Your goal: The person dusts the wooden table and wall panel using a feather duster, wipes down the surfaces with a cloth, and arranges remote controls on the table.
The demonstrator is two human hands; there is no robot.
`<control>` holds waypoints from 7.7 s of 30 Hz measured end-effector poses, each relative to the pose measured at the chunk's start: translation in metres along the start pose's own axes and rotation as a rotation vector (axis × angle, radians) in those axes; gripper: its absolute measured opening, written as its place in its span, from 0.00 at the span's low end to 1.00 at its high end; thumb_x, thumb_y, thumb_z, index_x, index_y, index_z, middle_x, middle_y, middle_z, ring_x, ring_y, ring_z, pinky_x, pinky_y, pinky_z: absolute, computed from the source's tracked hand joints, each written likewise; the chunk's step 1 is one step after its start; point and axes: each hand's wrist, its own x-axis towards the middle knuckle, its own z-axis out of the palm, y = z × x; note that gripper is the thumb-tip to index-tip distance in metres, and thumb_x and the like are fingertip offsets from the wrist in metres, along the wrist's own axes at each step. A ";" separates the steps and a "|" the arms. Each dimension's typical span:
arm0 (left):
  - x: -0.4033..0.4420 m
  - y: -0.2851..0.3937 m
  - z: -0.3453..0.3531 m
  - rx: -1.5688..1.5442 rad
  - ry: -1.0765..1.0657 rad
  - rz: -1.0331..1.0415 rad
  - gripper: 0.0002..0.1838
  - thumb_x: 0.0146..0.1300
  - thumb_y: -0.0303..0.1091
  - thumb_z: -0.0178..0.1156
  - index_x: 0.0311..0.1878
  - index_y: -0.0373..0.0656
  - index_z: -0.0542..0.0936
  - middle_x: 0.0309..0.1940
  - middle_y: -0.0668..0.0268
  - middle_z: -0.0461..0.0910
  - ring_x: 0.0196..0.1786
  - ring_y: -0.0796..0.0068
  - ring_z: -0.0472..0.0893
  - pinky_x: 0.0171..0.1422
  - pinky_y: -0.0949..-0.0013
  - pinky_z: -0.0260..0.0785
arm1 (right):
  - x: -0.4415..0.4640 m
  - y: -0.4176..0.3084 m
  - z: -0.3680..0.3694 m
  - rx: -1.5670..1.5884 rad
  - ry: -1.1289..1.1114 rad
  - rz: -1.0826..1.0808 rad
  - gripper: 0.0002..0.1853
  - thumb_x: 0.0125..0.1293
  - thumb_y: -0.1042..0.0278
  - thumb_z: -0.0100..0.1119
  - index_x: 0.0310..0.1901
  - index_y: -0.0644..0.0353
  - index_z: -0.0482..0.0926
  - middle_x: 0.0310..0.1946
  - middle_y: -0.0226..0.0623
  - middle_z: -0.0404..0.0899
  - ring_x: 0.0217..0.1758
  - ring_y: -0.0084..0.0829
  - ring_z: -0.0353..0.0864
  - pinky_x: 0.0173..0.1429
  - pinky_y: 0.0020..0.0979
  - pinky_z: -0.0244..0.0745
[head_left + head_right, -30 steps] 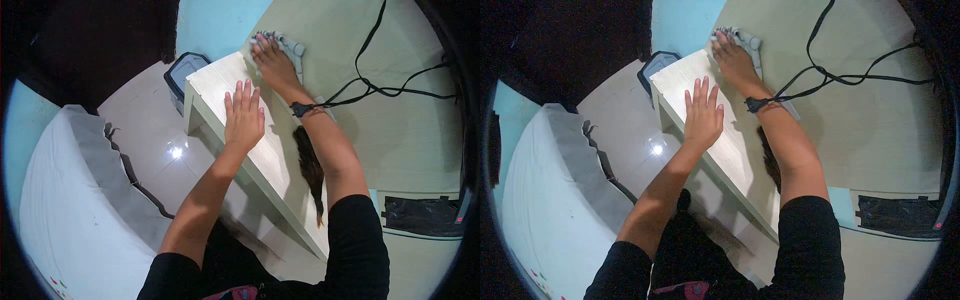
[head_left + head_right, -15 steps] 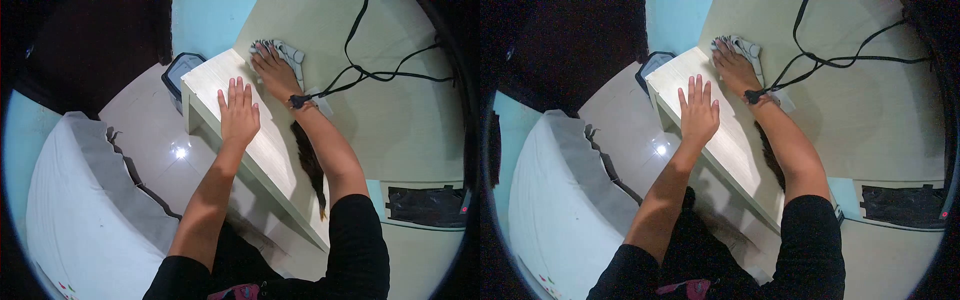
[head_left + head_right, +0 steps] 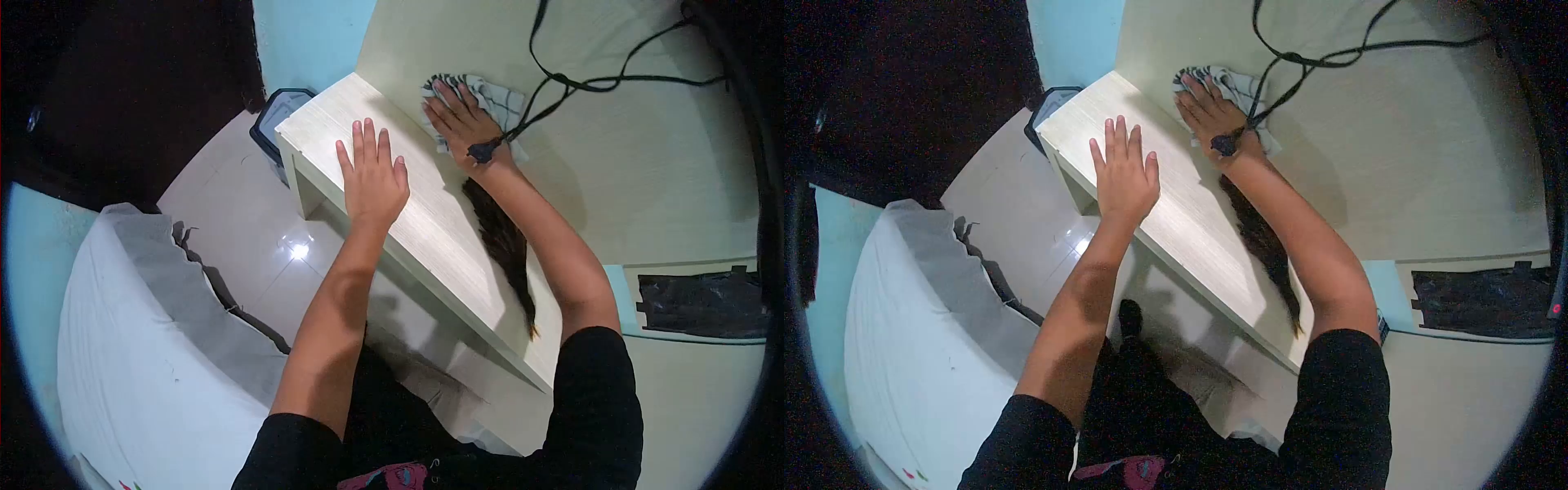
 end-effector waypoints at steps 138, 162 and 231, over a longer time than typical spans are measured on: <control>0.002 0.001 -0.002 -0.036 -0.072 0.008 0.26 0.77 0.40 0.43 0.71 0.35 0.71 0.78 0.45 0.59 0.85 0.51 0.50 0.86 0.41 0.37 | -0.060 -0.084 0.015 0.104 0.045 0.342 0.22 0.65 0.67 0.54 0.58 0.68 0.79 0.61 0.43 0.81 0.70 0.36 0.75 0.66 0.35 0.76; 0.002 -0.003 -0.008 -0.150 0.014 -0.024 0.24 0.74 0.32 0.47 0.70 0.36 0.71 0.78 0.48 0.59 0.84 0.52 0.52 0.85 0.40 0.39 | 0.040 -0.088 0.037 0.303 0.055 0.366 0.26 0.70 0.64 0.51 0.67 0.66 0.73 0.69 0.44 0.76 0.75 0.36 0.71 0.71 0.34 0.72; -0.063 -0.003 -0.087 -1.373 -0.002 -0.366 0.33 0.77 0.41 0.55 0.78 0.35 0.59 0.80 0.43 0.50 0.79 0.52 0.59 0.81 0.52 0.53 | 0.008 -0.175 -0.070 1.727 0.524 1.149 0.18 0.72 0.76 0.56 0.62 0.63 0.80 0.54 0.48 0.84 0.58 0.34 0.83 0.64 0.32 0.75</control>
